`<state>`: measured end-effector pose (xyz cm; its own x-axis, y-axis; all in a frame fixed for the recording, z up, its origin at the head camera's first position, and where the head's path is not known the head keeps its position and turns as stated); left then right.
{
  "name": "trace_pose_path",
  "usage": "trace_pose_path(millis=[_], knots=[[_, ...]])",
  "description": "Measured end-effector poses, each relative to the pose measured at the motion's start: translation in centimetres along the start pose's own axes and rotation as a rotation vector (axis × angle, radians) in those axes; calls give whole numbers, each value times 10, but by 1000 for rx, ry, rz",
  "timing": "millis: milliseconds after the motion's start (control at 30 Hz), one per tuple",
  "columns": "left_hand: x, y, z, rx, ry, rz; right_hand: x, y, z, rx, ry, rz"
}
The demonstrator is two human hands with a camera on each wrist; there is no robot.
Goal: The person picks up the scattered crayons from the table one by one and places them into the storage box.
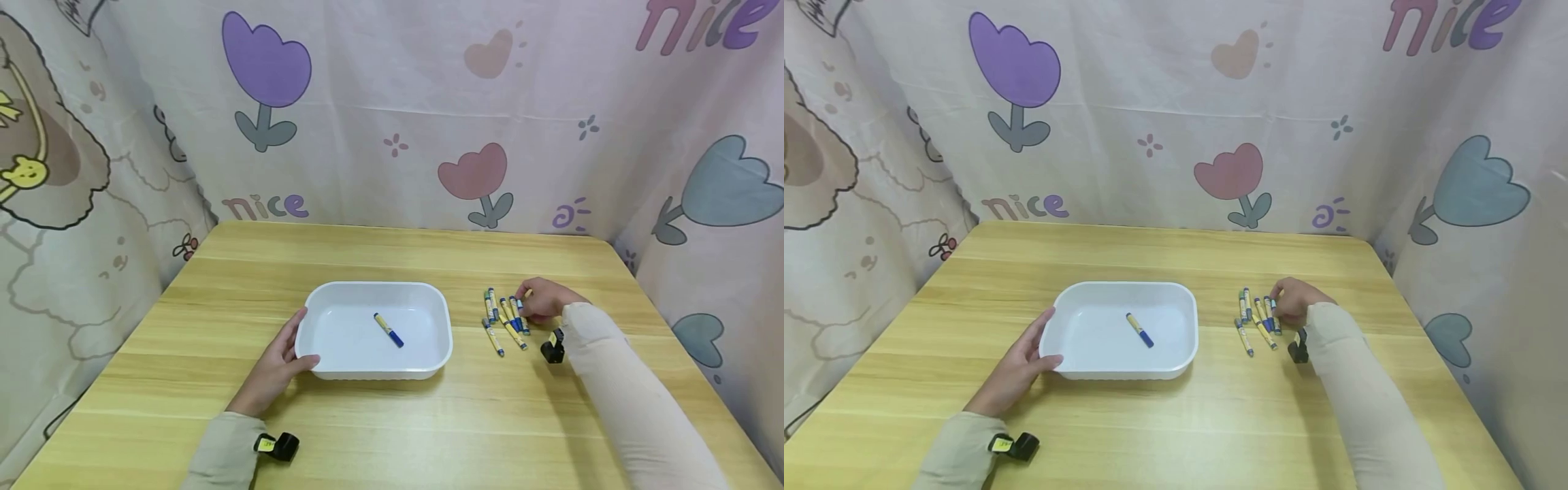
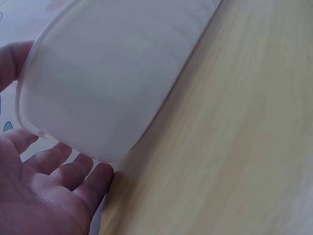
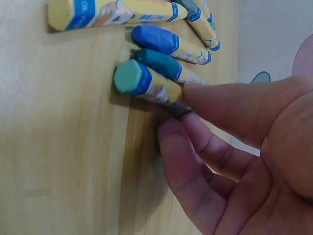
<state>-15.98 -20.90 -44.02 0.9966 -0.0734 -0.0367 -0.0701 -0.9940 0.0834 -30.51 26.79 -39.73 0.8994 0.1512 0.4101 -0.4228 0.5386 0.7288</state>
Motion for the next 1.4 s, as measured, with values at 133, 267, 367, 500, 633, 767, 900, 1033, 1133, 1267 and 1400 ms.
trace_pose_path(millis=[133,267,367,500,633,767,900,1033,1133,1267,1400], knots=[[0,0,-1,1,-12,5,-2,-1,-2,-12,7,-10],[0,0,-2,-10,-13,8,-2,-2,-4,-24,18,-13],[0,-1,-2,-8,-6,10,-2,-2,-4,-12,27,-18],[0,-2,-3,-19,6,-1,-1,0,-3,9,30,-40],[1,-2,-5,-42,27,-20,1,2,1,9,37,-63],[3,-1,-5,-48,41,-29,1,2,1,9,57,-89],[3,-2,-3,-38,26,-22,0,3,-2,-2,69,-125],[2,-3,-2,-31,9,-19,4,5,0,-23,77,-139],[2,-3,-1,-34,1,-22,9,6,4,-36,81,-132],[2,-1,0,-33,1,-23,18,6,12,-59,85,-137],[3,1,1,-38,0,-20,25,4,19,-90,92,-151]])
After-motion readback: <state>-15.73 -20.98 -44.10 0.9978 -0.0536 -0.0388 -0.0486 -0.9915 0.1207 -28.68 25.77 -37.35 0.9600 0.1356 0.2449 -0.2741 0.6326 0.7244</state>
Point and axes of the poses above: each hand's wrist, its own x-axis away from the middle knuckle, its own y-axis out of the back of the hand, z = x × y, the point moved 2 cm from there along -x, towards the middle knuckle, and after that the axes turned 7 degrees about -z, right-handed, at the moved point
